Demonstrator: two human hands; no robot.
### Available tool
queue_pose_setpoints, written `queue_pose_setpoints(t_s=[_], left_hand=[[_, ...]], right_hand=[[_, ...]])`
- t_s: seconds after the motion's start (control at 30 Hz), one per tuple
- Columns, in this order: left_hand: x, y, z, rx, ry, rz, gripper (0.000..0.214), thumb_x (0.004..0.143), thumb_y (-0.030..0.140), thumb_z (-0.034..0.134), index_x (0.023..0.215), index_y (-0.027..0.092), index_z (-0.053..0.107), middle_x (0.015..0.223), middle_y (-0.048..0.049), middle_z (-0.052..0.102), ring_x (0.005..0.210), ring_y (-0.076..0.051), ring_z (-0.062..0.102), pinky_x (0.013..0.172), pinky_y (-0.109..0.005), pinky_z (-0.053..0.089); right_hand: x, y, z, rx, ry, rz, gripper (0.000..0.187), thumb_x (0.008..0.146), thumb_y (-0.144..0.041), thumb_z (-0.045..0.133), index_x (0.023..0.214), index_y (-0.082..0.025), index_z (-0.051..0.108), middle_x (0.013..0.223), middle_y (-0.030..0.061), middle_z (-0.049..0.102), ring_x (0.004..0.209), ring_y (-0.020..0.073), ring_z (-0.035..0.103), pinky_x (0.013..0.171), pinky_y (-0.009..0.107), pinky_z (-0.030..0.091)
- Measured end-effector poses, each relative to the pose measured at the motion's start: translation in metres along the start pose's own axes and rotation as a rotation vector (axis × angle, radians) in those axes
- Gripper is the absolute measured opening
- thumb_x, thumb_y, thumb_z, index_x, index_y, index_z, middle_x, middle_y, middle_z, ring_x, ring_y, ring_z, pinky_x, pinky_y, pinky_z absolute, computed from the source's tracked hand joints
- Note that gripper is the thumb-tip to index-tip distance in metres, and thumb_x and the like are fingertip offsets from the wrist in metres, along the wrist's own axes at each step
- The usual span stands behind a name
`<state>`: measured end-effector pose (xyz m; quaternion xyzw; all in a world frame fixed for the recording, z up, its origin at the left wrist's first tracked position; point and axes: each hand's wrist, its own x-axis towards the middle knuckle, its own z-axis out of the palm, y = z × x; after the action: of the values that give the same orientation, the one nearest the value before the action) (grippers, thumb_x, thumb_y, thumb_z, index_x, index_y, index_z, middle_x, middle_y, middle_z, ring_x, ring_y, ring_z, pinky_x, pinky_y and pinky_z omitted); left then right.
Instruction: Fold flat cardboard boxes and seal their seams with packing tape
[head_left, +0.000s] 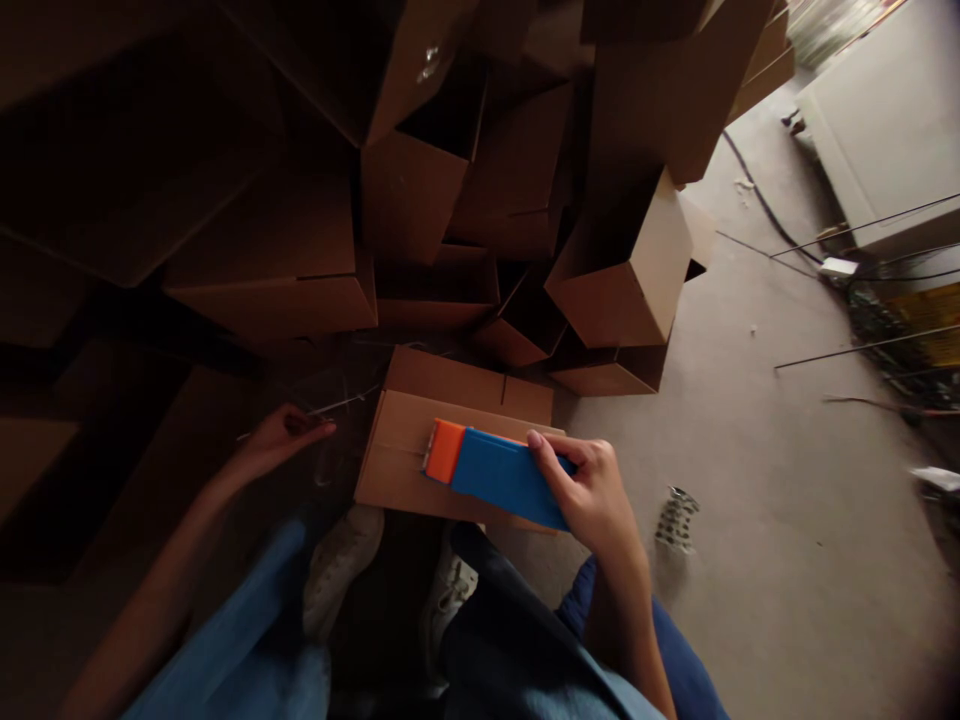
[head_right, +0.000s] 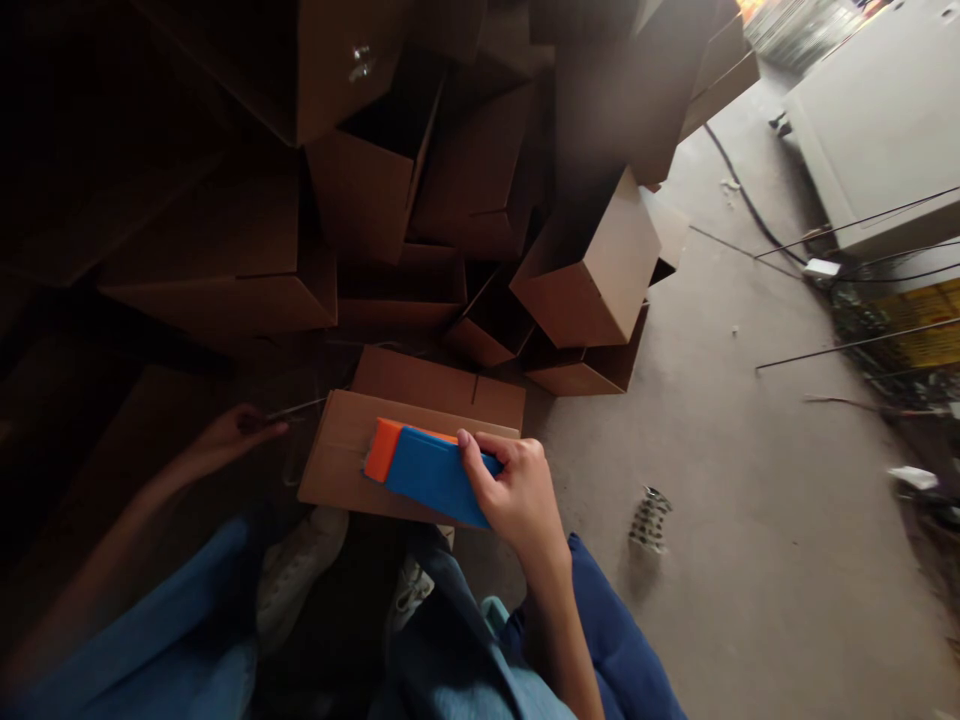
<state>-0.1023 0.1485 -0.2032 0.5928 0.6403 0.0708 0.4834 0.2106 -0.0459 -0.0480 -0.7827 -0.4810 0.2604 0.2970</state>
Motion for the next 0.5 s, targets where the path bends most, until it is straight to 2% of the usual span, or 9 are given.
queue_pose_setpoints(t_s=[0.13,0.3,0.5], left_hand=[[0.01,-0.011,0.02,-0.092,-0.073,0.032,0.054,0.049,0.064,0.083,0.074,0.023,0.06,0.075,-0.0052,0.067,0.081,-0.029,0.066,0.069,-0.038,0.048],[0.021,-0.026,0.044,-0.134,-0.146,0.084,0.058,0.047,0.072,0.079,0.073,0.023,0.062,0.081,-0.0091,0.07,0.085,-0.031,0.068,0.074,-0.04,0.05],[0.019,-0.021,0.061,-0.248,-0.177,0.076,0.067,0.039,0.078,0.078,0.074,0.023,0.062,0.079,-0.0084,0.069,0.088,-0.032,0.068,0.079,-0.042,0.052]], right_hand=[[-0.001,0.001,0.0,0.002,-0.002,-0.004,0.053,0.098,-0.047,0.048,0.055,-0.02,0.031,0.055,-0.0037,0.024,0.051,0.0076,0.024,0.048,0.027,0.02],[-0.002,0.003,0.001,-0.002,-0.01,-0.004,0.054,0.099,-0.048,0.047,0.055,-0.019,0.033,0.057,-0.0038,0.022,0.051,0.0074,0.024,0.048,0.027,0.02],[-0.002,0.003,0.0,-0.001,-0.009,-0.004,0.054,0.099,-0.049,0.047,0.056,-0.019,0.035,0.058,-0.0036,0.023,0.052,0.0078,0.025,0.049,0.026,0.021]])
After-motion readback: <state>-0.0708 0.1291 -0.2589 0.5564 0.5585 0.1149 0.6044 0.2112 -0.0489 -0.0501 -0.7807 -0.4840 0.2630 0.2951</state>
